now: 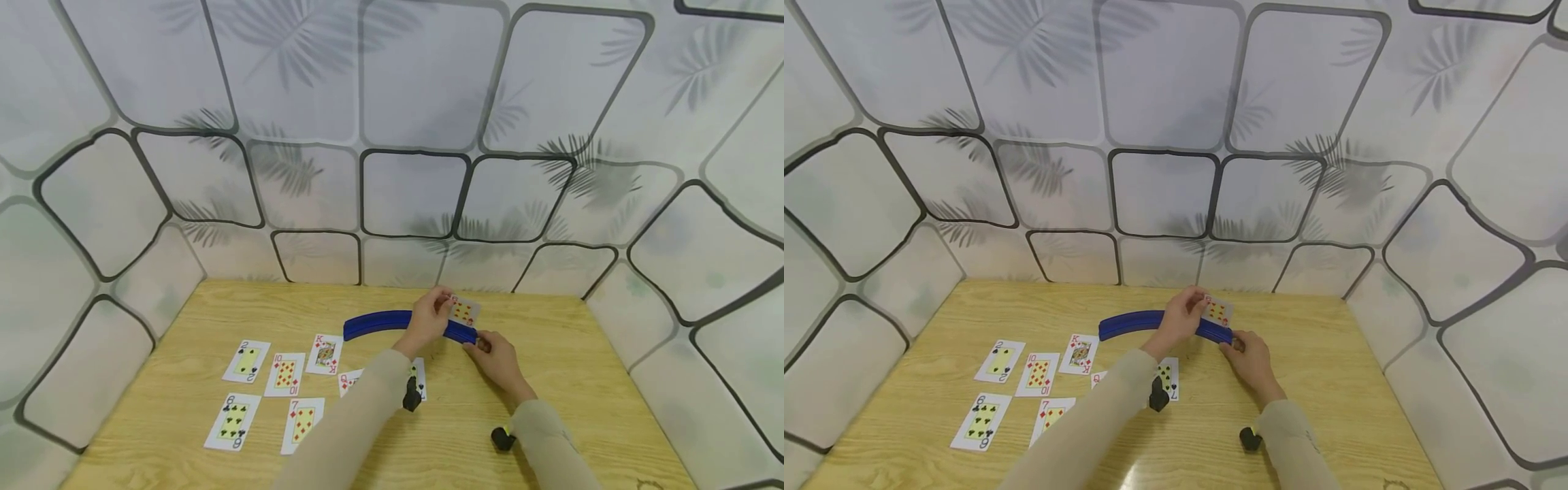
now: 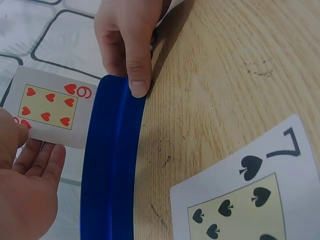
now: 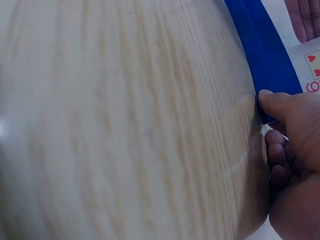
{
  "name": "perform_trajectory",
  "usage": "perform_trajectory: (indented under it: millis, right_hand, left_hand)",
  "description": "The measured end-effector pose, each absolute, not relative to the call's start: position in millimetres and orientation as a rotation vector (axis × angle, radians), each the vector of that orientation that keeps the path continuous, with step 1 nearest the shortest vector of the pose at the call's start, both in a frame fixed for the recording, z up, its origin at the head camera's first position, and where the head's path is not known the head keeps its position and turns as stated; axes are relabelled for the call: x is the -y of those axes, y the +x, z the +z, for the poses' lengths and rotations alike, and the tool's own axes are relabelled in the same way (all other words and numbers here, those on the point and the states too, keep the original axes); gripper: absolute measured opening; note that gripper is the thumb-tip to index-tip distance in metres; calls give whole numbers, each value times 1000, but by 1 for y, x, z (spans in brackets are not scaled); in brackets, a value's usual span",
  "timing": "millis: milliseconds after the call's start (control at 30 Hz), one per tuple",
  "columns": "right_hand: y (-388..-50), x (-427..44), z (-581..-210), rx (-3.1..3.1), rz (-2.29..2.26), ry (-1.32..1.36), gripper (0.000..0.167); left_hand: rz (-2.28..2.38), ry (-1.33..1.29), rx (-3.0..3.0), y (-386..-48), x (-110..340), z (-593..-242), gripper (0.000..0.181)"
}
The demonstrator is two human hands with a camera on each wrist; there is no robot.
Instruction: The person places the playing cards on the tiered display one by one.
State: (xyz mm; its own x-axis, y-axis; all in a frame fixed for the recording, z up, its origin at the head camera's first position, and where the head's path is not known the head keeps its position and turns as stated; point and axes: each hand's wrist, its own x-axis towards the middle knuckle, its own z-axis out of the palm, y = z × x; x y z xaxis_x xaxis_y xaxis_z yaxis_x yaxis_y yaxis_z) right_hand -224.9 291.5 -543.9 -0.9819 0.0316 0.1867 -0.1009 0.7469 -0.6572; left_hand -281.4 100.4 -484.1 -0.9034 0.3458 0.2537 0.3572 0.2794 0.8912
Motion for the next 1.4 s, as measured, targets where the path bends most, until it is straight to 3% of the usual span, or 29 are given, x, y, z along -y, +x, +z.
perform_trajectory:
  millis: [1400]
  right_hand:
    - [-228,-292,-545,2776,1075,28,19]
  left_hand:
    - [-1705,-666,2571,-284,-104,-496,26]
